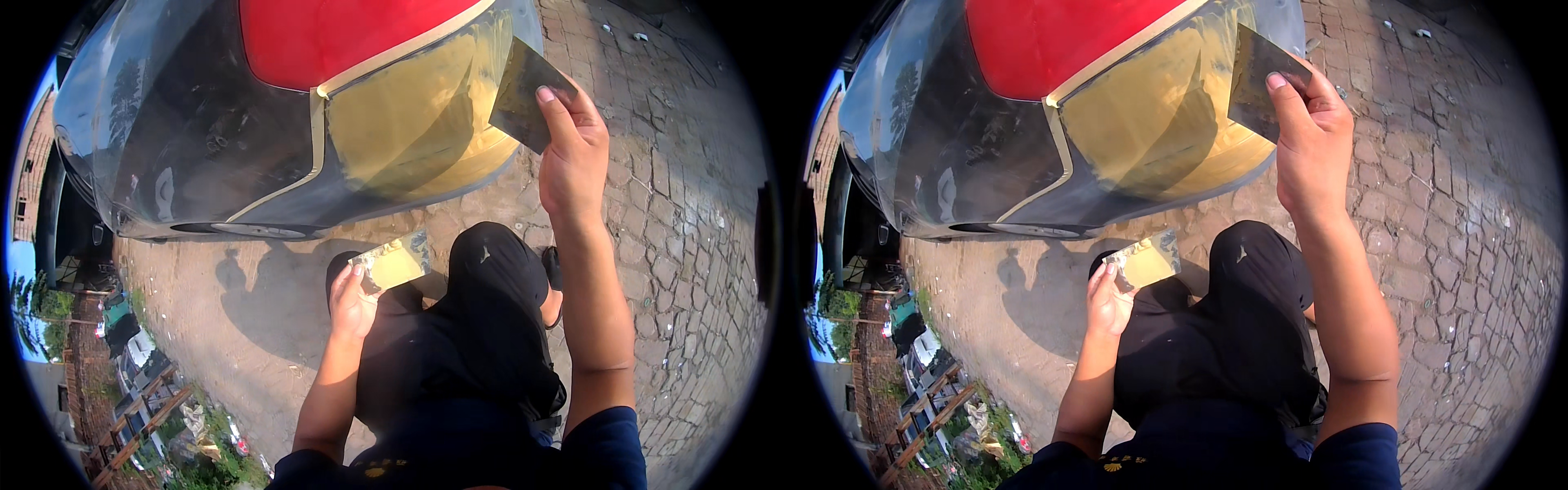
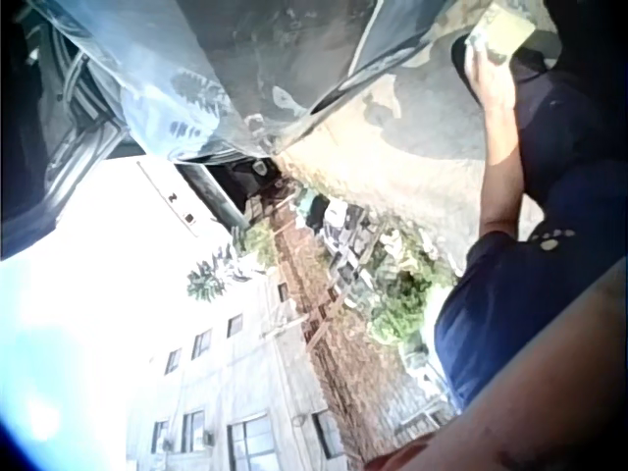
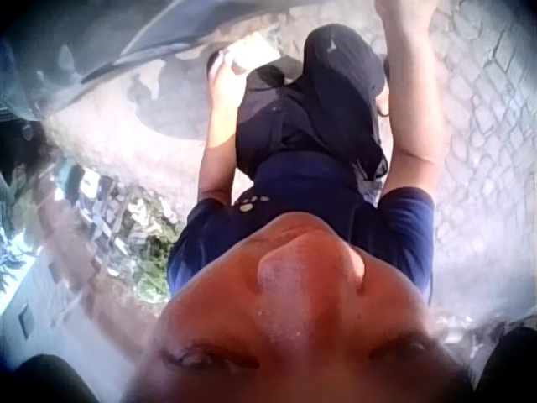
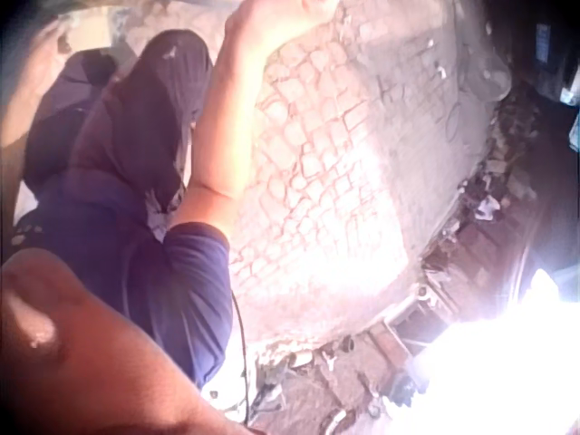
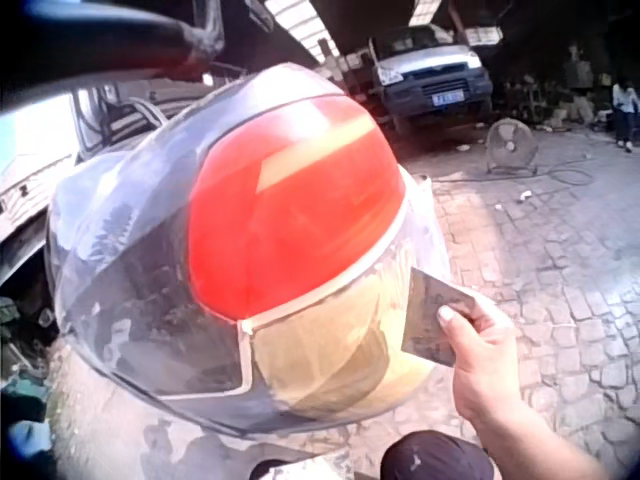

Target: The person applies a yellow body filler to a car panel using a small spreader, repeatedly scooping more material from a metal plate and smoothing it over the surface.

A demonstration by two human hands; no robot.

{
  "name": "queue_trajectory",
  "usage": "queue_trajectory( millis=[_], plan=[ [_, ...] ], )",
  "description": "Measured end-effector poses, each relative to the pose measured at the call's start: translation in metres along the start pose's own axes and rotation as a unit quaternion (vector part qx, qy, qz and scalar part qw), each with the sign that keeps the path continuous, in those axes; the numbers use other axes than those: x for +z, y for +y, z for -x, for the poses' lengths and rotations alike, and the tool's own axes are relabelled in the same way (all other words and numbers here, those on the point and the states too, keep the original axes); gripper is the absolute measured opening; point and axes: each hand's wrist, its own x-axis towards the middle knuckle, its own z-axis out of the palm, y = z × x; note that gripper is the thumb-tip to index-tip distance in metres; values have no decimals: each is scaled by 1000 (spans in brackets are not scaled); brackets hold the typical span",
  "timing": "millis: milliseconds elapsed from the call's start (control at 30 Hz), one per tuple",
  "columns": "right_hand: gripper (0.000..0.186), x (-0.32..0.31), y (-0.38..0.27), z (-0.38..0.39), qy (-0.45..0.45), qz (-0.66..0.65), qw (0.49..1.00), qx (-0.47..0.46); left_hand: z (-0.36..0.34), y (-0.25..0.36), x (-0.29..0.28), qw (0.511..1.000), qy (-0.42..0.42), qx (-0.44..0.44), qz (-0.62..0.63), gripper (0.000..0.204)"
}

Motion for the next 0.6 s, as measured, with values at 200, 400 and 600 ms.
queue_trajectory(
  millis=[200,400,600],
  plan=[
    [26,16,0,-17,5,57,997,-46,4,-10,-23,999,-28,5,35,35],
    [27,20,5,-39,51,160,979,-113,10,-7,-33,998,-38,2,41,31],
    [27,46,35,-15,87,279,933,-212,15,-7,-34,1000,-17,9,23,31]
  ],
)
